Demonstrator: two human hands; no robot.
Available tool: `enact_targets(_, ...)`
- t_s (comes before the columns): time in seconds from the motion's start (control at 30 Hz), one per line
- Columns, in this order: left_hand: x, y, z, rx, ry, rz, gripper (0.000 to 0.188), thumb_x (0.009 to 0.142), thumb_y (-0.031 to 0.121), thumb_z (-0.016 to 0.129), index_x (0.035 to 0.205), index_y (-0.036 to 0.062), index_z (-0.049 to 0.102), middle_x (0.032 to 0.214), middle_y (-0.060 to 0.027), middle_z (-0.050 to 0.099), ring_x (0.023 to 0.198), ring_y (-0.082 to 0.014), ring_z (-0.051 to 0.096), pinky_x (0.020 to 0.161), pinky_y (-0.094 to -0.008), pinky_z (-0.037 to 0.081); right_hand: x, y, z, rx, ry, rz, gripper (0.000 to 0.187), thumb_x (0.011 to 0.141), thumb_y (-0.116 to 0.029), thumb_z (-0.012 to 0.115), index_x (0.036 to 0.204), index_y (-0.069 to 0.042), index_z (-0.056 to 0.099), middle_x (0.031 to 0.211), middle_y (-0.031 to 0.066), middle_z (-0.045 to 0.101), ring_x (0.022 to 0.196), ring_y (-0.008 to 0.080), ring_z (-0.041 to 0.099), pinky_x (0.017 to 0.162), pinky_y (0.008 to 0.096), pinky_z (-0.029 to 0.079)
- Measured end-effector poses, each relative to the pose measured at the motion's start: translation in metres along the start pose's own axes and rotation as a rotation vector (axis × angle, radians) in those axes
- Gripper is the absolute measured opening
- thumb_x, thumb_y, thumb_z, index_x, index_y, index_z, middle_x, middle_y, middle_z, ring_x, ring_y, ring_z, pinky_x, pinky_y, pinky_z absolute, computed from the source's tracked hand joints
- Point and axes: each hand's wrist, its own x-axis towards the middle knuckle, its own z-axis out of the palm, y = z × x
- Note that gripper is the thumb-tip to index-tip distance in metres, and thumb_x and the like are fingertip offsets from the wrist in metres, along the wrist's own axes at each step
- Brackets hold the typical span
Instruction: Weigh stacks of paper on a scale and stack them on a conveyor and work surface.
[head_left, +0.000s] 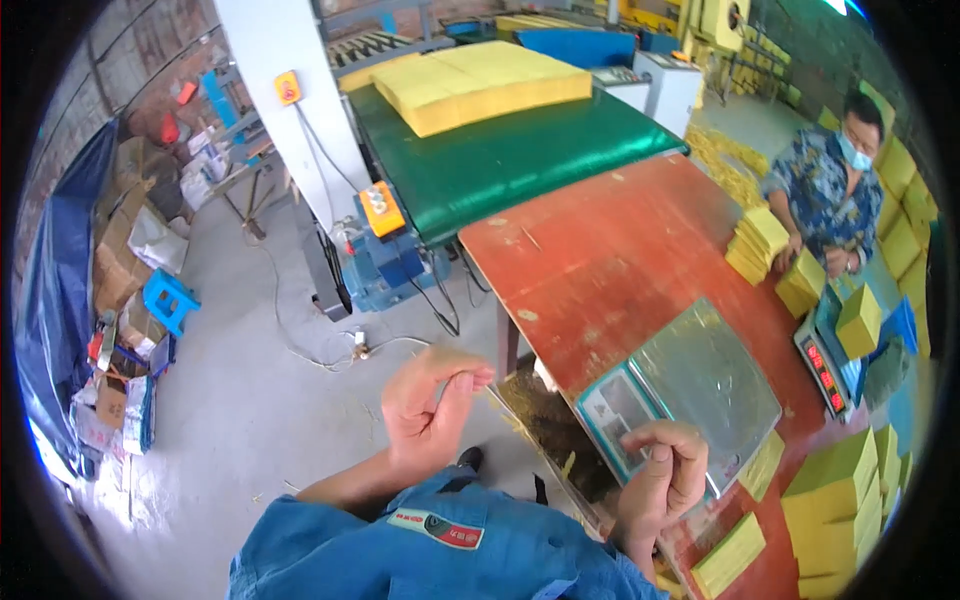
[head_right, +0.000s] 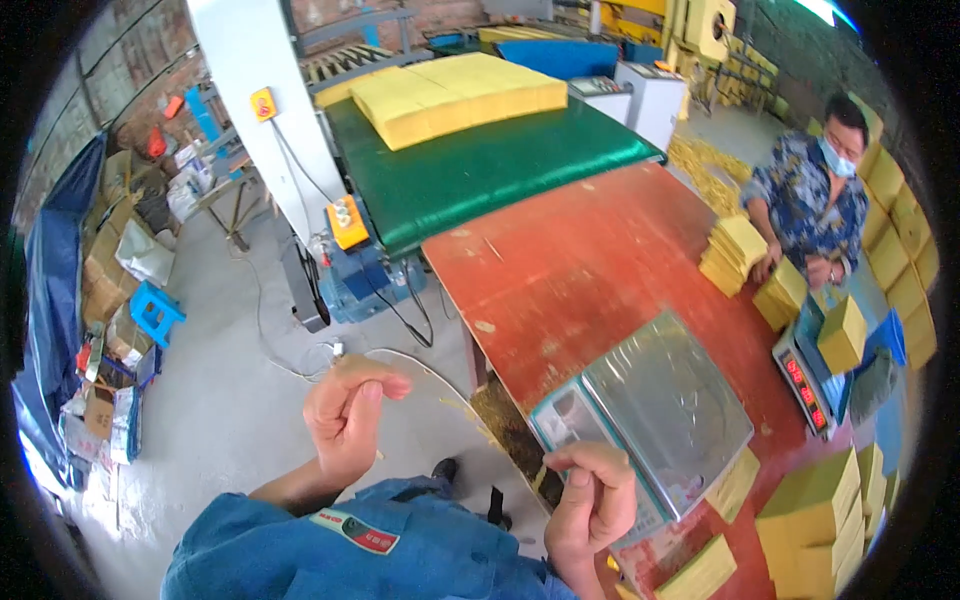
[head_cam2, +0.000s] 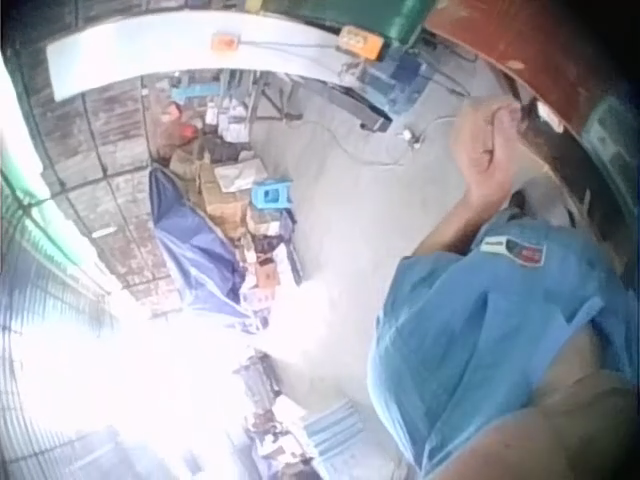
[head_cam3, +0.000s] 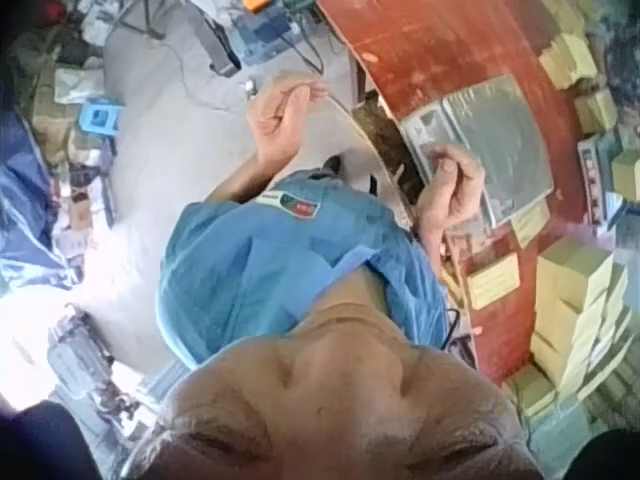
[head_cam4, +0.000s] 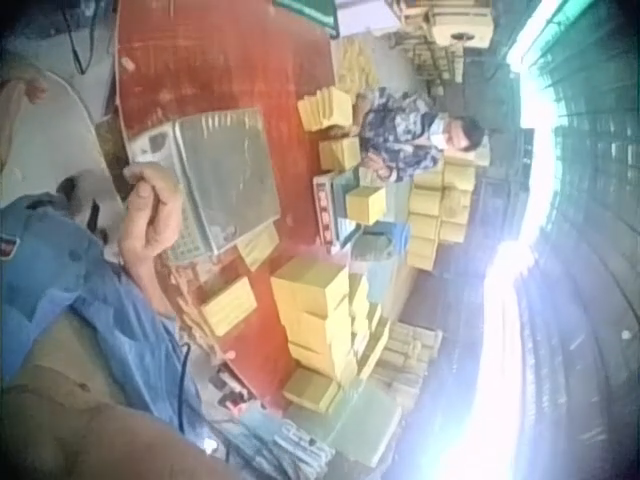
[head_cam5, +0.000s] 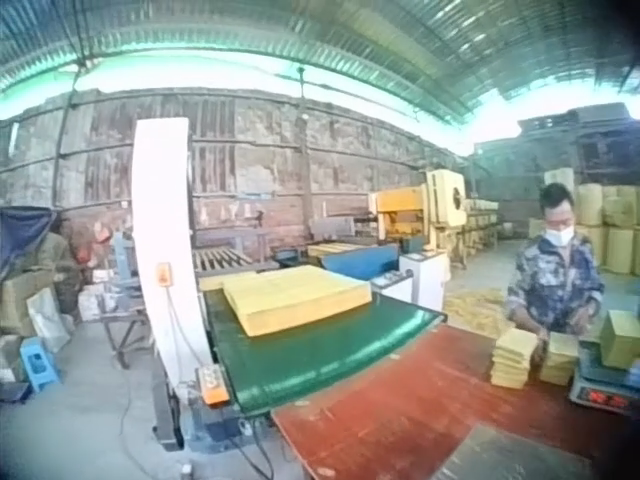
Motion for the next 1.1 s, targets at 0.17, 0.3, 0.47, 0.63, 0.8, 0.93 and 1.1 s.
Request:
enact_targets(0.17, -0.007, -0.019, -0.036, 0.085, 0.18, -0.079, 0.014, 0.093, -0.007, 0.055, 0.098, -0.0029, 0.067, 0.089, -0.0114, 0.069, 0.078, -0.0174, 0.067, 0.069, -0.0287, 0.053, 0.014, 0.019, 0.052, 0.096, -0.184, 0.017, 0.011, 0.098, -0.001, 0.051, 0.102, 0.004, 0.06, 0.091, 0.0141, 0.066, 0.077, 0.0165, 0.063, 0.074, 0.0273, 0.051)
enact_targets(0.3, 0.011, -0.073, -0.081, 0.217, 0.296, -0.105, 0.012, 0.092, -0.007, 0.057, 0.096, -0.0024, 0.067, 0.086, -0.0106, 0.069, 0.076, -0.0163, 0.067, 0.068, -0.0288, 0.053, 0.037, 0.049, 0.137, 0.138, -0.332, 0.005, 0.013, 0.095, 0.005, 0.053, 0.103, 0.004, 0.064, 0.089, 0.012, 0.066, 0.078, 0.0154, 0.065, 0.071, 0.0271, 0.053)
enact_targets(0.47, 0.069, -0.187, -0.142, 0.405, 0.29, -0.106, 0.013, 0.096, -0.005, 0.053, 0.102, -0.0035, 0.065, 0.088, -0.0084, 0.068, 0.077, -0.0125, 0.065, 0.071, -0.0264, 0.052, 0.066, 0.128, 0.29, 0.152, -0.469, -0.017, 0.014, 0.094, 0.004, 0.058, 0.106, 0.003, 0.065, 0.086, 0.0106, 0.067, 0.075, 0.0151, 0.067, 0.067, 0.0282, 0.052)
enact_targets(0.63, 0.137, -0.299, -0.181, 0.566, 0.136, -0.09, 0.017, 0.086, 0.0, 0.065, 0.103, -0.0012, 0.066, 0.085, -0.015, 0.066, 0.074, -0.0307, 0.067, 0.067, -0.037, 0.053, 0.09, 0.201, 0.425, 0.042, -0.6, 0.085, 0.023, 0.091, -0.002, 0.059, 0.114, 0.001, 0.063, 0.089, 0.018, 0.069, 0.076, 0.0264, 0.07, 0.069, 0.0344, 0.054)
enact_targets(0.8, 0.175, -0.361, -0.192, 0.745, -0.073, -0.007, 0.035, 0.08, 0.005, 0.069, 0.115, 0.0022, 0.063, 0.099, -0.0154, 0.063, 0.091, -0.0355, 0.062, 0.072, -0.0445, 0.053, 0.102, 0.244, 0.484, -0.261, -0.69, 0.061, 0.037, 0.089, -0.006, 0.055, 0.126, -0.005, 0.06, 0.094, 0.0251, 0.068, 0.086, 0.043, 0.066, 0.074, 0.0501, 0.052)
enact_targets(0.93, 0.181, -0.376, -0.197, 0.786, -0.103, 0.036, 0.034, 0.078, 0.004, 0.068, 0.112, 0.0018, 0.064, 0.095, -0.0125, 0.06, 0.087, -0.0326, 0.06, 0.075, -0.0421, 0.053, 0.102, 0.257, 0.495, -0.417, -0.735, -0.045, 0.041, 0.087, -0.008, 0.058, 0.128, -0.009, 0.06, 0.087, 0.0205, 0.069, 0.079, 0.04, 0.067, 0.07, 0.0496, 0.053)
enact_targets(1.1, 0.188, -0.388, -0.211, 0.82, -0.178, 0.121, 0.033, 0.074, 0.006, 0.068, 0.107, 0.0021, 0.066, 0.093, -0.0108, 0.058, 0.084, -0.0296, 0.059, 0.072, -0.0391, 0.052, 0.104, 0.248, 0.501, -0.613, -0.771, -0.166, 0.036, 0.086, -0.008, 0.06, 0.122, -0.01, 0.061, 0.084, 0.0152, 0.07, 0.075, 0.0341, 0.069, 0.066, 0.0459, 0.054)
